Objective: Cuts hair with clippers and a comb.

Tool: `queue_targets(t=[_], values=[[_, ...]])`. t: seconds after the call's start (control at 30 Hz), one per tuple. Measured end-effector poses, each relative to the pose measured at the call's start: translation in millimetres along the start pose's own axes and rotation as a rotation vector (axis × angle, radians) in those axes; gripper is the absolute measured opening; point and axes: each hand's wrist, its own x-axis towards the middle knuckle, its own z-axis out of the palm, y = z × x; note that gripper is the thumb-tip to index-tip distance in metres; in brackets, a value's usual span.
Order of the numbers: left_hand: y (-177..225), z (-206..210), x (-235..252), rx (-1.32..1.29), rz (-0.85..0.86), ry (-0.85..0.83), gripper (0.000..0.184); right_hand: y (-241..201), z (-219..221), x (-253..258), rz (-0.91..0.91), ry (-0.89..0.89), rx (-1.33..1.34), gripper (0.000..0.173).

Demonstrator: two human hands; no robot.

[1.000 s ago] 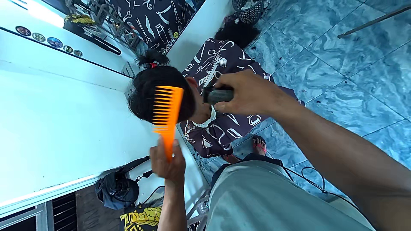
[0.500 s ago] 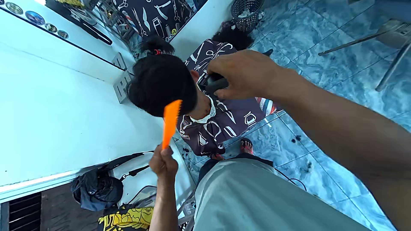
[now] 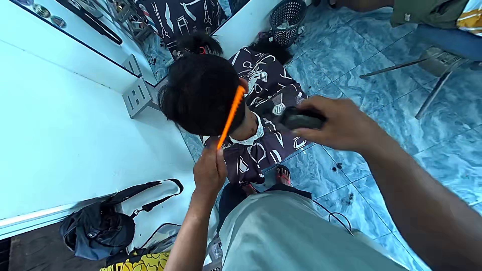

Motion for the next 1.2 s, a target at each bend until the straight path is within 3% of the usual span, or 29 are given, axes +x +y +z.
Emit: queue_targets(t=[0.1, 0.17, 0.23, 0.3, 0.33, 0.4, 0.47, 0.6, 0.8, 0.93, 1.0, 1.1, 1.17, 1.2], values=[[-57.6, -8.5, -41.3, 0.000, 0.150, -0.190, 0.041, 48.5, 27.6, -88.3, 0.595, 0.297, 0.720, 0.042], [-66.0, -47.3, -30.4, 0.025, 0.118, -0.161, 0.053, 65.5, 50.7, -138.3, 0.852, 0.618, 1.141, 0.032], [-67.3, -96.5, 24.5, 0.022, 0.000, -0.037, 0.064, 59.1, 73.7, -176.0, 0.870, 0.923, 1.414, 0.040], [-84.8, -118.8, 98.6, -0.225, 0.073, -0.008, 0.048, 30.9, 95.3, -188.4, 0.832, 1.130, 1.460, 0.050], [-89.4, -120.8, 133.1, -0.314, 0.154, -0.098, 0.045, 11.7, 106.9, -186.0, 0.828, 1.209, 1.437, 0.052], [-81.4, -114.8, 178.2, -0.268, 0.246, -0.313, 0.068, -31.0, 133.3, -178.5, 0.848, 1.329, 1.407, 0.057], [-68.9, -101.0, 197.2, -0.147, 0.299, -0.426, 0.069, -67.1, 162.6, -170.3, 0.873, 1.393, 1.411, 0.054], [-57.3, -92.6, 214.8, -0.006, 0.406, -0.540, 0.064, -115.0, 225.3, -172.0, 0.898, 1.461, 1.521, 0.032], [-51.7, -78.9, 268.0, 0.066, 0.540, -0.629, 0.061, -150.0, 272.8, -190.5, 0.877, 1.480, 1.524, 0.052], [-38.2, -74.2, 282.9, 0.030, 0.499, -0.689, 0.049, -145.0, 274.4, -199.2, 0.884, 1.486, 1.503, 0.052], [-33.3, -77.7, 278.3, 0.073, 0.482, -0.654, 0.051, -136.3, 270.2, -201.6, 0.908, 1.443, 1.467, 0.046], [-32.7, -105.1, 249.3, 0.099, 0.408, -0.419, 0.069, -118.0, 257.2, -205.1, 0.977, 1.363, 1.353, 0.039], [-22.5, -115.0, 209.1, -0.065, 0.310, -0.261, 0.062, -100.4, 245.0, -199.1, 0.994, 1.368, 1.286, 0.037], [-13.6, -111.9, 183.4, -0.186, 0.224, -0.273, 0.061, -91.8, 238.3, -193.3, 0.958, 1.374, 1.274, 0.039]])
